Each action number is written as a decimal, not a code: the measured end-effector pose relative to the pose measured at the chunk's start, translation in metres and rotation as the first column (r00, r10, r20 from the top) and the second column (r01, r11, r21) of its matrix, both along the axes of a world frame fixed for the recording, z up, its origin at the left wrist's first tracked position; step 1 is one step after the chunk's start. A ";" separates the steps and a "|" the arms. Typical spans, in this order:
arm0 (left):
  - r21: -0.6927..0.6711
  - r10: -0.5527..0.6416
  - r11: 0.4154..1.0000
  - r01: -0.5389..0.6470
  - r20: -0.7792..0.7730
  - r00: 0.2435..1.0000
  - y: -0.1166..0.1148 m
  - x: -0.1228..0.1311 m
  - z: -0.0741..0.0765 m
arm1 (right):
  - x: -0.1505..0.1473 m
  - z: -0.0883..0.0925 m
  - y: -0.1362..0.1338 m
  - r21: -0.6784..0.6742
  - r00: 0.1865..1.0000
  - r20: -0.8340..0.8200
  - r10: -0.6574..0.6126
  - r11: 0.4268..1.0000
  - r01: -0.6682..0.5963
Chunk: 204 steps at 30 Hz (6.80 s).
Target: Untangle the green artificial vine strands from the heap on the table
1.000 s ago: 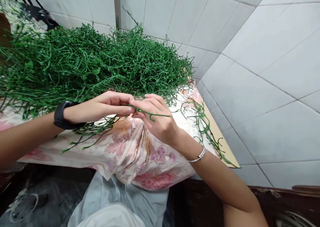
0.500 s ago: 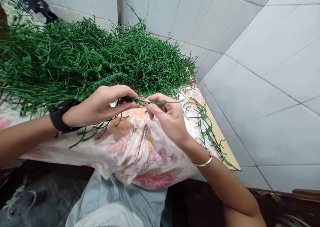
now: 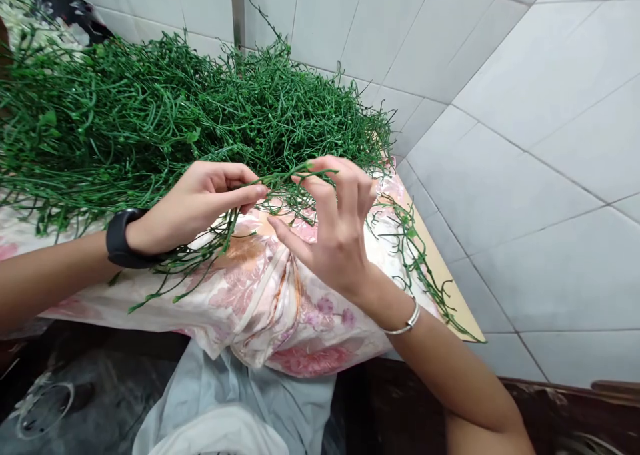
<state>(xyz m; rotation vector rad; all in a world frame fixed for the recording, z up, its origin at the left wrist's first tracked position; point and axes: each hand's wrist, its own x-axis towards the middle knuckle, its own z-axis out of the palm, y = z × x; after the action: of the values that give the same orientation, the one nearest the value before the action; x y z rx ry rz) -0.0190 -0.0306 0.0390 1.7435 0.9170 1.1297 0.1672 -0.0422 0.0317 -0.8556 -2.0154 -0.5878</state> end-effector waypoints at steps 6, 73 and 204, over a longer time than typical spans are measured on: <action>-0.238 -0.189 0.949 0.207 0.098 0.977 -0.003 0.003 -0.003 | 0.015 -0.011 0.013 0.136 0.971 0.238 0.012 0.990 -0.046; 0.652 0.148 0.758 -0.007 -0.162 0.976 -0.009 0.004 -0.015 | -0.006 0.005 0.000 -0.407 0.406 -0.877 -0.258 -0.051 -0.912; 0.172 -0.099 0.981 0.085 0.075 0.992 0.005 0.003 -0.012 | -0.005 -0.014 0.015 -0.376 0.873 -0.417 0.254 0.826 -0.420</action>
<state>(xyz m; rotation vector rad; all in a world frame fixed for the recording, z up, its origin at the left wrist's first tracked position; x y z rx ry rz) -0.0157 -0.0255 0.0268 1.8399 0.7001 1.2383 0.1625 -0.0271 0.0178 -0.7667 -1.9265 0.2530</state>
